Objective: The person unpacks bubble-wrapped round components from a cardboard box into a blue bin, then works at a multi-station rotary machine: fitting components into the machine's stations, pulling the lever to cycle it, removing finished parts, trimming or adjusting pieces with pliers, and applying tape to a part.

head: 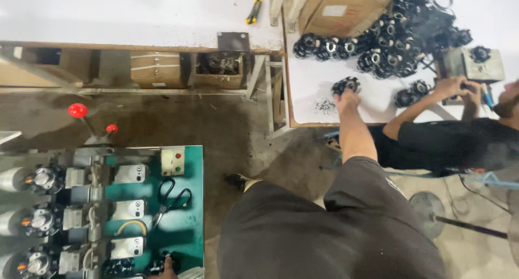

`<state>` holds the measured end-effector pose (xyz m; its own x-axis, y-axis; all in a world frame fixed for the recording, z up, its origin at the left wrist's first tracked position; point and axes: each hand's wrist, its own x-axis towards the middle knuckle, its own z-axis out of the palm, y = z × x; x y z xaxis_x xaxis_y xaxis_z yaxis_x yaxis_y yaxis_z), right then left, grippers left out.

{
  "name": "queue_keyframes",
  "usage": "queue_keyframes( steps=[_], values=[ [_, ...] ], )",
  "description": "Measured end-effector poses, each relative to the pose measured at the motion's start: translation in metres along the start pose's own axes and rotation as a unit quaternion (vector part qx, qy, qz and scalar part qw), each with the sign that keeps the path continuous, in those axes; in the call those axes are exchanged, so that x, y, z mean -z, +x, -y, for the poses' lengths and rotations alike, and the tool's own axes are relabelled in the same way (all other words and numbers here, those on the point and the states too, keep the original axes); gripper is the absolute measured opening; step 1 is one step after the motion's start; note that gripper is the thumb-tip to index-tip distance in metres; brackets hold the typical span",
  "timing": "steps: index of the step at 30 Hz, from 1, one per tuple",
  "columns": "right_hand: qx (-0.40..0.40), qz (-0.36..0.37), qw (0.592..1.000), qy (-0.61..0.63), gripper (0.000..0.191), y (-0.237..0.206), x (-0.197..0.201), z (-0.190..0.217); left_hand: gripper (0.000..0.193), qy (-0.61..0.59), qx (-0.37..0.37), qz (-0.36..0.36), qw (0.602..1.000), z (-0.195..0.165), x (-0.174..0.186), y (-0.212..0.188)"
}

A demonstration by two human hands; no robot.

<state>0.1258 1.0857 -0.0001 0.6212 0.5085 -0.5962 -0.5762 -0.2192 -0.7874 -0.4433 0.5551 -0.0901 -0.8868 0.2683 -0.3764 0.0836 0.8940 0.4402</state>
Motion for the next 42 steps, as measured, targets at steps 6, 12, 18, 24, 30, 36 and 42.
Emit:
queue_keyframes(
  steps=[6,12,18,24,30,36,42],
  values=[
    [0.115,0.052,0.97,-0.209,0.02,-0.014,-0.059,-0.035,0.104,0.044,-0.077,-0.156,0.984,-0.009,-0.009,0.012],
    [0.115,0.485,0.718,-0.486,0.017,-0.14,-0.093,-0.206,0.093,0.04,-0.12,-0.238,0.963,-0.014,-0.015,0.008],
    [0.227,0.811,0.191,-0.504,0.054,-0.331,-0.022,-0.354,0.091,-0.253,0.025,0.09,0.963,-0.008,-0.031,-0.026],
    [0.211,0.912,-0.065,-0.346,0.042,-0.445,0.046,-0.423,0.078,-0.42,0.053,0.19,0.886,0.042,-0.022,-0.056],
    [0.157,0.897,-0.061,-0.409,0.047,-0.468,0.08,-0.425,0.076,-0.274,0.016,0.173,0.946,0.078,0.022,-0.067],
    [0.025,0.855,0.034,-0.516,0.024,-0.458,0.084,-0.416,0.073,-0.44,0.163,0.294,0.833,0.082,0.021,-0.063],
    [-0.374,0.482,0.309,-0.73,0.017,-0.43,-0.014,-0.414,0.062,-0.443,0.069,0.136,0.883,0.017,-0.009,-0.006]
  ],
)
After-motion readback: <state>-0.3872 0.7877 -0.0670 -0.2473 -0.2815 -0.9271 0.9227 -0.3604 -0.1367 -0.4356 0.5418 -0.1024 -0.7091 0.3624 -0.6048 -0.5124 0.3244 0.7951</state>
